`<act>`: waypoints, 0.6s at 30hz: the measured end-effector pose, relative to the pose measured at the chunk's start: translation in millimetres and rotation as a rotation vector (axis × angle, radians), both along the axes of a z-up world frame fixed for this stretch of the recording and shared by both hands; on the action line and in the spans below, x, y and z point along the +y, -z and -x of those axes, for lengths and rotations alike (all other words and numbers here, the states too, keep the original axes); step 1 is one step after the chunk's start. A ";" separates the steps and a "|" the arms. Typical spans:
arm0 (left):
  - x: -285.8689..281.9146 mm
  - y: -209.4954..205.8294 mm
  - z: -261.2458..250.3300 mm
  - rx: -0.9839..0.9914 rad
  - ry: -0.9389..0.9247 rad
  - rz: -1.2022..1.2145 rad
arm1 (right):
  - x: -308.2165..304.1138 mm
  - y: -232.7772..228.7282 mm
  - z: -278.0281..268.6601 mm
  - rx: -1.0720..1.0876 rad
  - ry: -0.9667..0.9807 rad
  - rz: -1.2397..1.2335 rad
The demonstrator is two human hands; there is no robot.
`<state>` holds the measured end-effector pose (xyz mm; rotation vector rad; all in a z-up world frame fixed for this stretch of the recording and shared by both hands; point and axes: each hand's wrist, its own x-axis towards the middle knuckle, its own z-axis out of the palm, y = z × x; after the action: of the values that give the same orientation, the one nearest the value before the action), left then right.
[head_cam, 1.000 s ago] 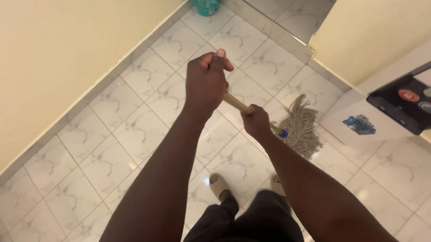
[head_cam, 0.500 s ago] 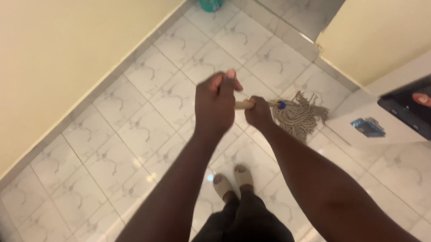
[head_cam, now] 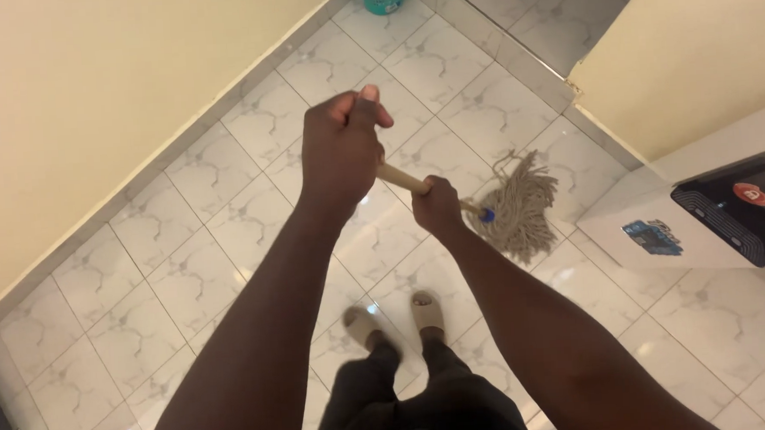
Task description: Mopping a tiled floor area using a string mop.
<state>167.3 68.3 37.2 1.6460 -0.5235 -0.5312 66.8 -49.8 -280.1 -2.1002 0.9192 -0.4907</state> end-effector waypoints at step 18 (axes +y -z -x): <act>-9.0 19.6 2.3 -0.255 0.039 0.045 | -22.0 16.3 -24.6 -0.038 -0.062 -0.071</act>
<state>165.1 59.3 17.6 1.6729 -0.7508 -0.3364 91.4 -71.8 -296.5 -2.0417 0.8360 -0.4574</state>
